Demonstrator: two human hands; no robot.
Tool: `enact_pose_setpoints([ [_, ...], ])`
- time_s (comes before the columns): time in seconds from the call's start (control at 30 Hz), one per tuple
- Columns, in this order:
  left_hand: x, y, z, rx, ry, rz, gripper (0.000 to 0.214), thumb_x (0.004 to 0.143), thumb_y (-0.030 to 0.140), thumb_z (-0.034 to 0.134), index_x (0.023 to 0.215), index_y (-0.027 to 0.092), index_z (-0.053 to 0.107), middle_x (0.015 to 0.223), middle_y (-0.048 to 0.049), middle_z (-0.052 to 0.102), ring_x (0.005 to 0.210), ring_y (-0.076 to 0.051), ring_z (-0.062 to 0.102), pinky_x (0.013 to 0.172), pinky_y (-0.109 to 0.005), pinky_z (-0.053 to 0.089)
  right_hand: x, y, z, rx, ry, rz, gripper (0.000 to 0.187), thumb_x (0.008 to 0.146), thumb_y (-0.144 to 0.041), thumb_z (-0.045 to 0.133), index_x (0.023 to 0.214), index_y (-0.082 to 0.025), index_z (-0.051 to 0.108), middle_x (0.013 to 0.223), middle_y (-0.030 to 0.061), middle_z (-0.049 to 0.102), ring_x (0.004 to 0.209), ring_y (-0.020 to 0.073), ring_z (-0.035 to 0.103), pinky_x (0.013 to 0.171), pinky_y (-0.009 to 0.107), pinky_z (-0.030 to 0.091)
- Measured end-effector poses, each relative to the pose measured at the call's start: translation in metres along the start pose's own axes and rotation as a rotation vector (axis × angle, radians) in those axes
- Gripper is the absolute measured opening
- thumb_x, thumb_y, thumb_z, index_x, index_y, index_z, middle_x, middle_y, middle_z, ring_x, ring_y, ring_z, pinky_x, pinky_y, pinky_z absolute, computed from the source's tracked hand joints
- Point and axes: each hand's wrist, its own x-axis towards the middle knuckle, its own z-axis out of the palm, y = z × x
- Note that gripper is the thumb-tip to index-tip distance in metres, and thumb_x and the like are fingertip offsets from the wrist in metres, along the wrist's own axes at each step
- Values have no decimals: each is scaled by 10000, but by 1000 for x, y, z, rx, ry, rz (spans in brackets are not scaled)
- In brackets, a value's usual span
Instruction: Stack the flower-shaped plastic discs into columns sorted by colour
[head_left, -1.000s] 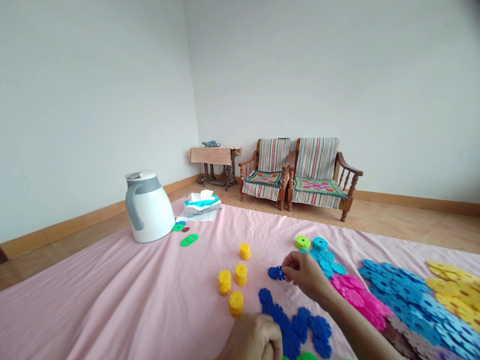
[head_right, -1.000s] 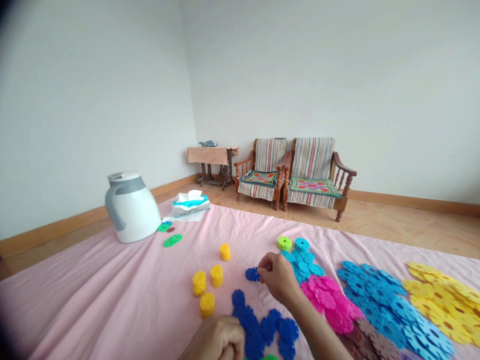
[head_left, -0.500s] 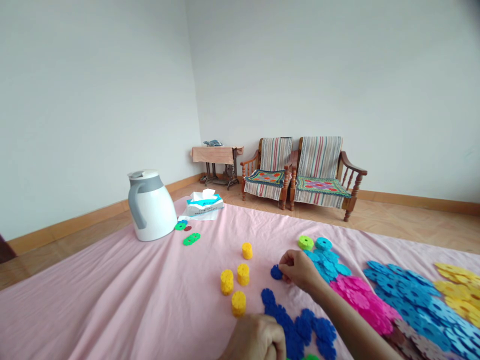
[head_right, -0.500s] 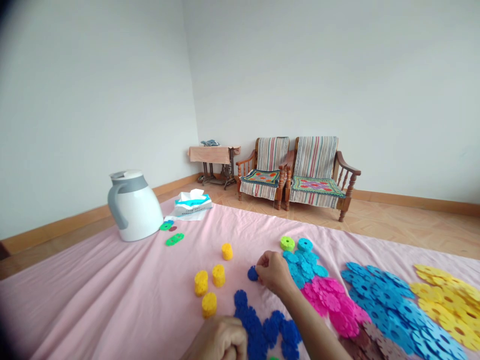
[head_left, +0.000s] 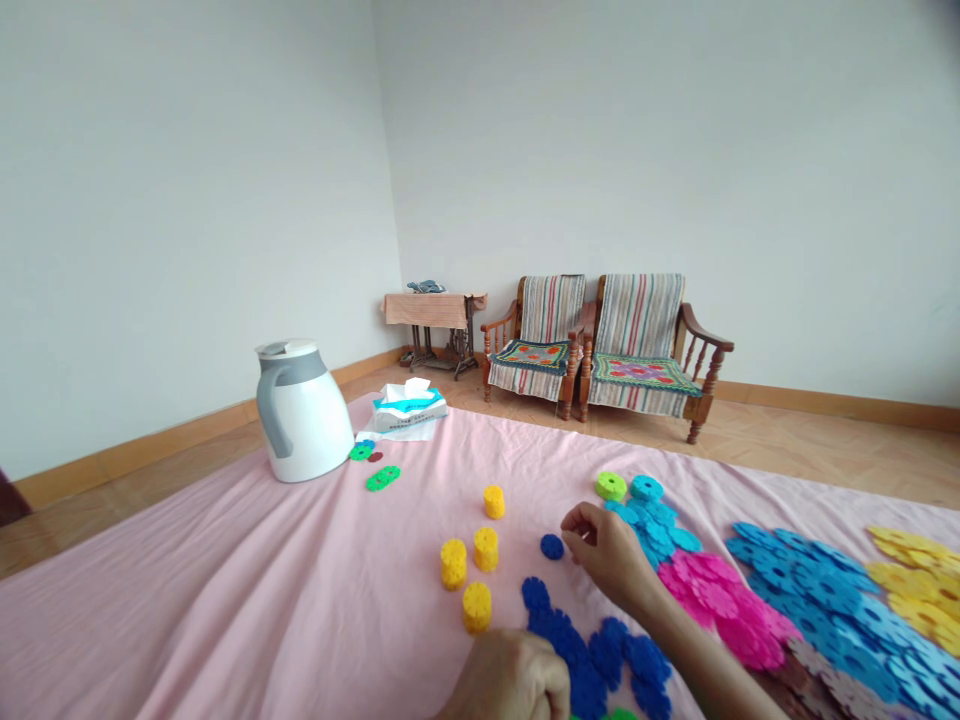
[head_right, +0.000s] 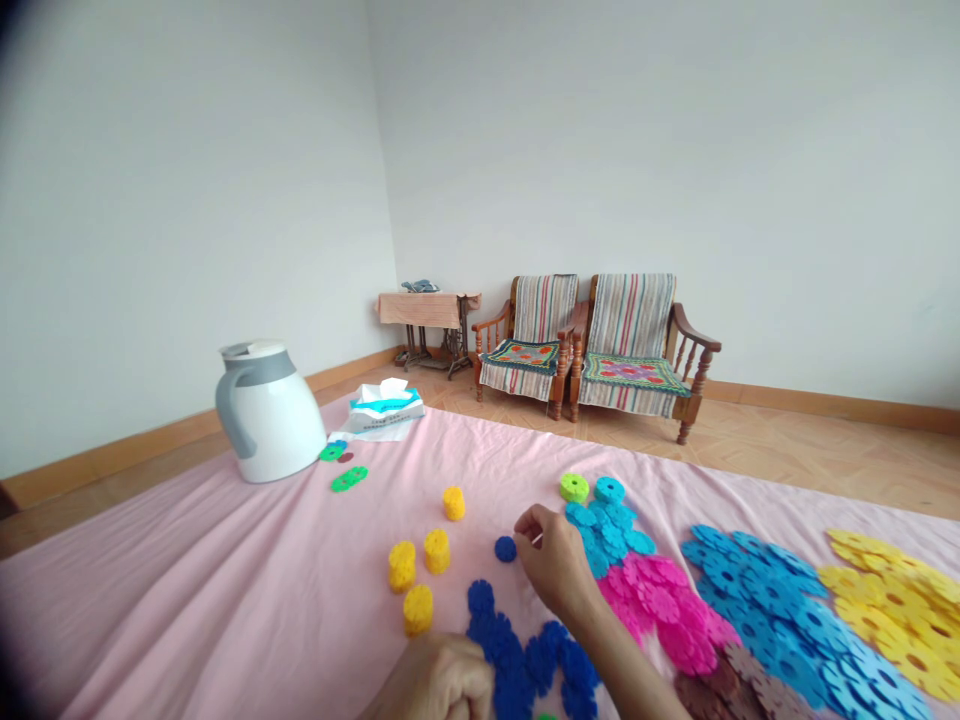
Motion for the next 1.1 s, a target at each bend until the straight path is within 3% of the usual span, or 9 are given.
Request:
enact_pose_setpoints([
  [0.2,2,-9,6,-20,-43,74,255,563,-80,461,407,120,435,482,54,461,505,-55,424,509,-156,274,-28,-24,-5,-32,-200,-172,185,648,-158,544,793,-188,654,716,2,642,641,109,565,575,198,400],
  [0.37,0,-5,3,1,-43,43,259,599,-52,470,413,128,476,476,48,488,502,-61,430,501,-158,284,-36,-29,5,-107,-248,-205,350,600,-150,593,942,-200,645,874,21,605,717,118,557,644,208,416],
  [0.67,0,-5,4,6,-17,42,288,657,-23,463,418,132,506,486,36,521,507,-65,445,501,-158,292,-33,-25,6,-107,-246,-229,202,612,-104,533,746,-187,659,784,7,608,700,113,545,628,201,391],
  [0.83,-1,-5,4,-35,-4,58,276,628,-34,449,412,134,479,490,36,497,525,-70,454,515,-155,305,-18,-13,-1,30,-111,-179,174,720,-220,520,618,-193,658,665,5,617,651,127,555,624,229,390],
  [0.97,-1,-1,2,-32,-8,44,253,578,-55,435,411,132,469,486,42,472,519,-67,443,517,-154,299,-1,8,-1,108,-8,-31,234,768,-276,451,835,-166,646,634,14,644,583,135,600,531,225,414],
  [1.1,-1,3,-1,4,-25,38,245,574,-39,439,408,139,468,474,42,469,512,-75,431,508,-163,295,8,22,4,155,62,63,226,761,-304,447,755,-154,617,565,16,634,506,131,580,460,220,404],
])
